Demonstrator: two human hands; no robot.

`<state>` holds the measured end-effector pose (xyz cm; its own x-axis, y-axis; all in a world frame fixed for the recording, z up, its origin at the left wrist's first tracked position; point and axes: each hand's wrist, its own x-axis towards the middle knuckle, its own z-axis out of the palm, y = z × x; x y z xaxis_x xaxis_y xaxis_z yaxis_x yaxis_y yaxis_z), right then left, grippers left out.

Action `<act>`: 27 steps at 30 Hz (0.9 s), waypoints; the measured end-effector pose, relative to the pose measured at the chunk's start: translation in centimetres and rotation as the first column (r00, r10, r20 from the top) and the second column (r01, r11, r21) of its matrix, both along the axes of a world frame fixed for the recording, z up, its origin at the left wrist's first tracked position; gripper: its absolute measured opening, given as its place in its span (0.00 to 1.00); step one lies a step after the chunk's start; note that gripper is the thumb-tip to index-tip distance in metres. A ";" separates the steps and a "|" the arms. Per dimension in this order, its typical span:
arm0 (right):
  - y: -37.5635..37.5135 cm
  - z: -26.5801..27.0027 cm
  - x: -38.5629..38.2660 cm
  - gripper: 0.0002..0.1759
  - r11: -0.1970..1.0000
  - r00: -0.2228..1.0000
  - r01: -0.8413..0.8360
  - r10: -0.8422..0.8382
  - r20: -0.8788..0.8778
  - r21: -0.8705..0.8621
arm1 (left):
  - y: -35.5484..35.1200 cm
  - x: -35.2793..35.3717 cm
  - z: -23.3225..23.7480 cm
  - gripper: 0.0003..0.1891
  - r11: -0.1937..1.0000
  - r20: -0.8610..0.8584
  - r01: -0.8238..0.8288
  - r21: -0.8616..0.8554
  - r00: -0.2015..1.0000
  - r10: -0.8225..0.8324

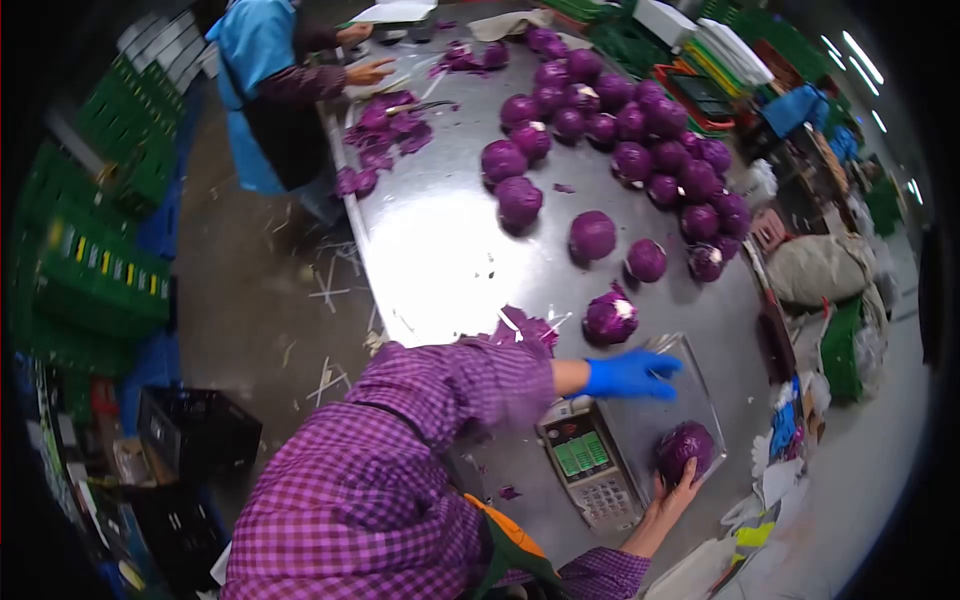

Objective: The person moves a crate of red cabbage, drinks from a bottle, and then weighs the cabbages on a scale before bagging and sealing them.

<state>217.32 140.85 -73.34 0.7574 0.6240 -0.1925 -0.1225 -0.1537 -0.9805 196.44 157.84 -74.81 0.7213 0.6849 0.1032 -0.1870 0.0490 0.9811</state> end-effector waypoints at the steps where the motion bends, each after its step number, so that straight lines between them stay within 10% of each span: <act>1: -0.4 -0.2 0.3 0.39 1.000 1.000 -0.020 0.020 -0.005 -0.010 | 0.7 -1.9 -2.5 0.27 0.991 0.108 -0.120 -0.067 0.986 0.127; 3: -1.0 -0.8 2.8 0.40 0.985 0.983 -0.067 0.092 0.158 -0.161 | 1.0 -9.2 -3.9 0.19 0.896 0.110 -0.367 -0.248 0.909 0.403; 4: -1.3 -0.8 3.6 0.40 0.983 0.983 -0.076 0.102 0.155 -0.165 | 2.4 -11.8 -8.0 0.18 0.801 0.040 -0.595 -0.065 0.801 0.598; 6: -1.2 -0.2 4.1 0.38 0.941 0.390 0.093 0.266 0.882 -0.325 | 3.1 -19.6 -10.5 0.16 0.679 -0.114 -0.728 -0.099 0.686 0.719; 11: 2.3 4.6 -4.8 0.27 0.995 0.481 0.034 0.067 0.874 -0.095 | 7.6 -34.1 -16.1 0.22 0.280 -0.288 -0.960 -0.019 0.274 0.918; 15: 8.2 2.7 -13.8 0.19 0.913 0.596 -0.383 0.362 0.716 -0.143 | 12.9 -40.9 -15.2 0.30 0.124 -0.192 -0.948 -0.292 0.185 0.964; 21: 12.5 0.3 -21.6 0.12 0.751 0.381 -0.602 0.569 0.729 -0.272 | 21.1 -47.5 -17.3 0.16 0.196 -0.269 -0.942 -0.273 0.271 0.924; 27: 10.0 -3.6 -17.9 0.12 0.869 0.730 -0.455 0.488 0.478 -0.193 | 19.7 -43.5 -14.1 0.27 0.250 -0.375 -0.942 -0.225 0.320 0.870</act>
<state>199.39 150.81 -76.92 0.3672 0.9270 0.0768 0.4809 -0.1186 -0.8687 152.94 177.56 -88.90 -0.4246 0.8423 -0.3320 -0.2061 0.2671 0.9414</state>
